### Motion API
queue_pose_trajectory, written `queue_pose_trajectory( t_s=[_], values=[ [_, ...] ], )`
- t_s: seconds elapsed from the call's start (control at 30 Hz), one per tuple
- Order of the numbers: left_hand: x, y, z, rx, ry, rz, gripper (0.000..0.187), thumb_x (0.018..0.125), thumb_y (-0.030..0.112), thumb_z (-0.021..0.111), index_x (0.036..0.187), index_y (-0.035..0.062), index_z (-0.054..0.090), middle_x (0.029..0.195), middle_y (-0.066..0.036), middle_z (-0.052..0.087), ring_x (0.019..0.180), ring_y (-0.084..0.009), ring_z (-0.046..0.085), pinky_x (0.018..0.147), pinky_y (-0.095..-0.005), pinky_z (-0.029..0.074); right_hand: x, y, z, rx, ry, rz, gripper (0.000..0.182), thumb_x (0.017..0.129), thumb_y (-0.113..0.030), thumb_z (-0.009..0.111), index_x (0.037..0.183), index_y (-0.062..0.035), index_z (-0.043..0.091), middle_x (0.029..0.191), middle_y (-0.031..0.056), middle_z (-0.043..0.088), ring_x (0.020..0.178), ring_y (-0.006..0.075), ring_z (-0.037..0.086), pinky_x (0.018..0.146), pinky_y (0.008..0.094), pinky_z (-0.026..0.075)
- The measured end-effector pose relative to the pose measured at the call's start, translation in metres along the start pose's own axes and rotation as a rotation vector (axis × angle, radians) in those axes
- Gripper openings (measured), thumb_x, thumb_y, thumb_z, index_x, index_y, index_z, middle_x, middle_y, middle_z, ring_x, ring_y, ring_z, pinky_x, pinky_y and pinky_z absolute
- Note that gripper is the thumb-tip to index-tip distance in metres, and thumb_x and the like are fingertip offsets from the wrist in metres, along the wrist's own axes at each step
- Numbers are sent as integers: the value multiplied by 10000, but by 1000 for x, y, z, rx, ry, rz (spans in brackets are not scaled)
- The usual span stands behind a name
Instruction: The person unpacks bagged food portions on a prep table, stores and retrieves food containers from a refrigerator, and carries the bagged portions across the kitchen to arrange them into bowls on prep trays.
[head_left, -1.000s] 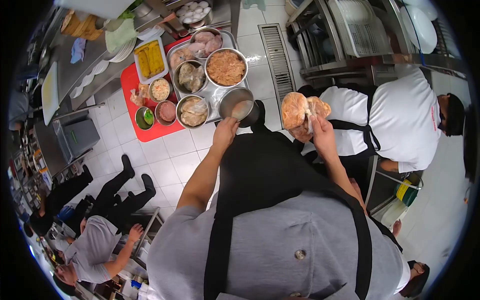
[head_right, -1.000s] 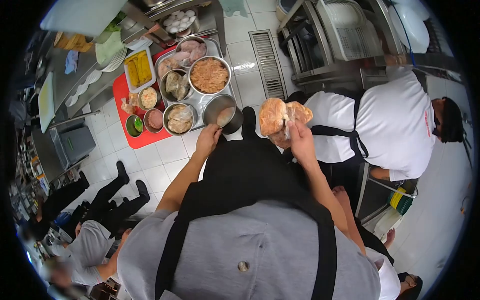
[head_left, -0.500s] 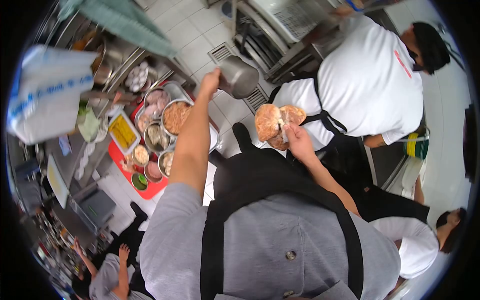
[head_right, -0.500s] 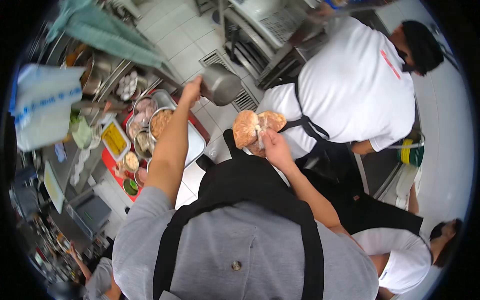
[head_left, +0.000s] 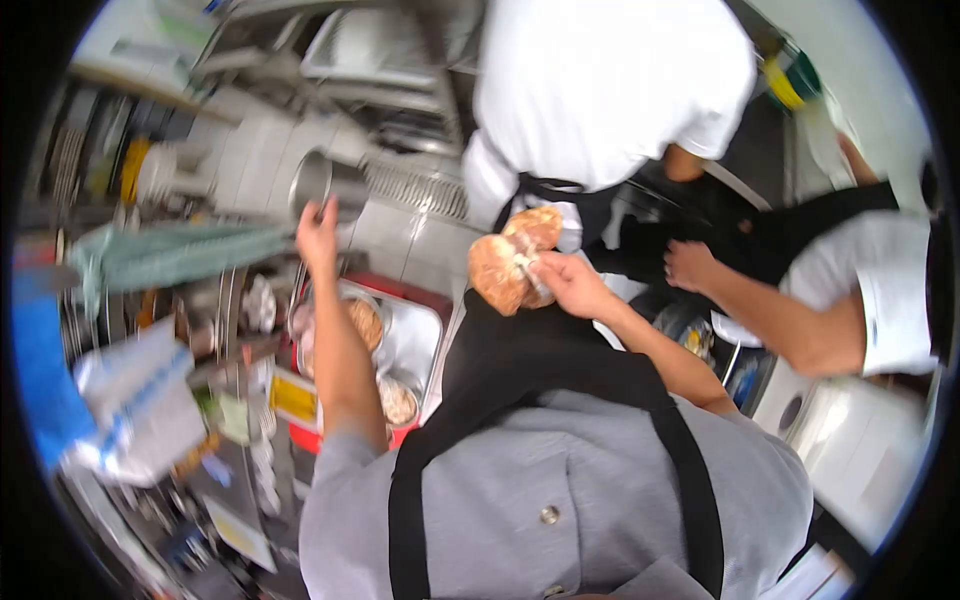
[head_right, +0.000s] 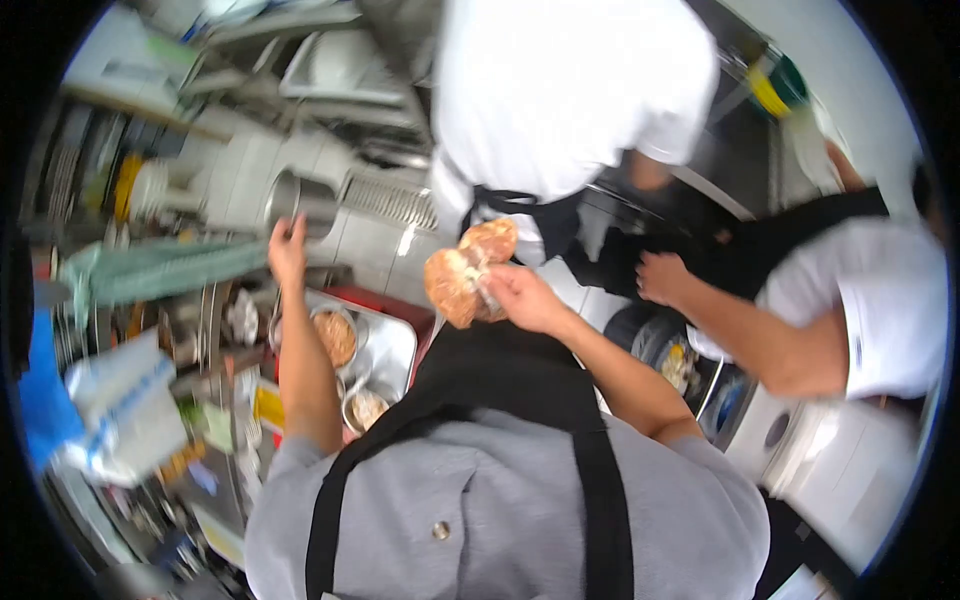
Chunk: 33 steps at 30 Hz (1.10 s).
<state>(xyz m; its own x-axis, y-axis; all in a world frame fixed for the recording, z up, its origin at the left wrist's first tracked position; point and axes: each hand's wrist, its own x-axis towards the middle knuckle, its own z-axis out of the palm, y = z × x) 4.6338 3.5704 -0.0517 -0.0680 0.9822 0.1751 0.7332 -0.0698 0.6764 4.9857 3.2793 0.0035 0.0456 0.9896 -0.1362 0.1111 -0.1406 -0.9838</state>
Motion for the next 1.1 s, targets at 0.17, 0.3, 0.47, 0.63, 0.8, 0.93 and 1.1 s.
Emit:
queue_pose_trajectory(
  t_s=[0.17,0.3,0.47,0.63,0.8,0.93,1.1],
  values=[
    [-13,-12,-51,-122,-53,181,273,877,223,802,878,11,630,765,-11,559,705,-122,485,671,-277,456,-42,25,9,-22,216,122,287,1036,-245,536,858,-24,581,663,76,538,647,119,491,628,342,457],
    [-23,46,-138,-358,-214,425,220,786,18,769,845,27,557,798,-16,491,729,-132,450,679,-271,393,-44,34,21,-201,360,205,314,1022,-271,526,872,-2,587,730,203,609,651,268,590,659,394,492],
    [-6,147,-197,-613,-126,970,514,796,469,772,691,37,515,685,-84,541,669,-195,513,864,-389,433,-74,93,2,-364,515,214,352,1039,-307,495,902,-10,627,777,232,628,709,388,619,673,425,480],
    [-20,217,-208,-560,-115,840,420,711,293,829,749,7,524,795,-76,569,763,-212,516,707,-323,394,-112,150,-24,-438,451,298,371,1010,-344,534,944,6,638,866,266,661,811,464,639,703,486,510],
    [-8,255,-158,-464,-192,708,307,689,3,845,867,-7,596,845,-46,568,787,-143,533,726,-256,455,-119,182,-36,-407,476,380,288,990,-255,505,1007,10,616,938,292,662,960,485,645,797,504,521],
    [25,273,-118,-302,-92,752,316,717,42,867,872,11,594,840,-26,559,754,-124,526,685,-258,456,-128,218,-33,-428,534,404,281,967,-241,507,956,10,632,905,293,663,927,486,653,763,507,536],
    [83,317,-69,-285,19,865,326,709,111,886,824,25,594,797,-73,582,723,-227,528,647,-344,461,-167,228,-7,-416,768,558,288,956,-224,530,941,24,676,827,285,672,810,453,685,712,490,541]
  ],
)
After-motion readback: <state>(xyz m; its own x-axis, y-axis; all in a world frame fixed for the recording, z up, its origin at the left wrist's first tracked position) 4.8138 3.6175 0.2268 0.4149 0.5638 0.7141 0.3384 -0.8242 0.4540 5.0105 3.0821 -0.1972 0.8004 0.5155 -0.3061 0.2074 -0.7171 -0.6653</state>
